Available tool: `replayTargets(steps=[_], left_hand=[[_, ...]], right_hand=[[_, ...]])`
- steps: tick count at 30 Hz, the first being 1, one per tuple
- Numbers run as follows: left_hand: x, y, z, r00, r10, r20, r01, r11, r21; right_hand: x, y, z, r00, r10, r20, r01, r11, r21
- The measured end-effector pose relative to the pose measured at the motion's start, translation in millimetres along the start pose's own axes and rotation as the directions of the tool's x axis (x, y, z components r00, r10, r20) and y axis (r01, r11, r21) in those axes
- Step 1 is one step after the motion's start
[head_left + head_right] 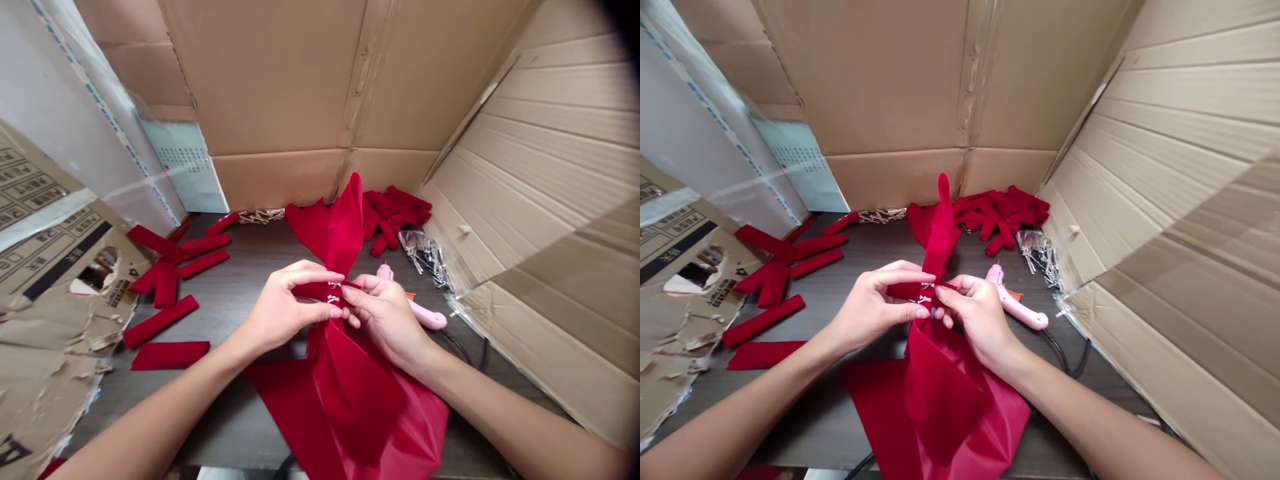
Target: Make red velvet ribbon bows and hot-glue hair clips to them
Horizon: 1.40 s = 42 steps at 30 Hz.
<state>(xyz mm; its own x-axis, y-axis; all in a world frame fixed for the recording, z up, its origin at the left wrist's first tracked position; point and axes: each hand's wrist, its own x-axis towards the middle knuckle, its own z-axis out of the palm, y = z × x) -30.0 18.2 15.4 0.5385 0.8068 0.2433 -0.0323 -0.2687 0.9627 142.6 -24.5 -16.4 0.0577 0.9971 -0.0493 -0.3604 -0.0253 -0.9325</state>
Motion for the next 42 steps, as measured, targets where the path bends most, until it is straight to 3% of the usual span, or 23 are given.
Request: replayTargets(steps=[6,15,23,30,35,42], left_hand=[[2.3,-2.9,-3.3,0.999,0.040,0.034,-0.042,0.997,0.071],[0.6,-0.5,-1.7,0.997,0.075,-0.004,-0.075,0.992,0.097],[1.6,1.5,-4.2,0.997,0.024,0.068,-0.032,0.992,0.126],[1.8,0.7,-5.8,0.999,0.026,0.036,-0.030,0.990,0.141],[2.3,2.1,-6.8,0.999,0.046,0.003,-0.046,0.984,0.170],[-0.5,3.9,0.2,0.997,0.072,0.017,-0.074,0.972,0.224]], right_hand=[[0.6,0.1,0.4,0.999,0.045,-0.001,-0.045,0.996,0.081],[0.9,-1.7,3.5,0.995,0.093,-0.027,-0.088,0.984,0.155],[-0.6,-3.6,4.7,0.993,0.115,0.020,-0.117,0.982,0.150],[-0.3,-8.7,0.1,0.998,0.029,0.054,-0.031,0.998,0.046],[2.1,-10.5,-5.5,0.995,-0.098,0.028,0.101,0.985,-0.140],[1.5,-10.6,-6.8,0.992,-0.105,0.068,0.116,0.978,-0.176]])
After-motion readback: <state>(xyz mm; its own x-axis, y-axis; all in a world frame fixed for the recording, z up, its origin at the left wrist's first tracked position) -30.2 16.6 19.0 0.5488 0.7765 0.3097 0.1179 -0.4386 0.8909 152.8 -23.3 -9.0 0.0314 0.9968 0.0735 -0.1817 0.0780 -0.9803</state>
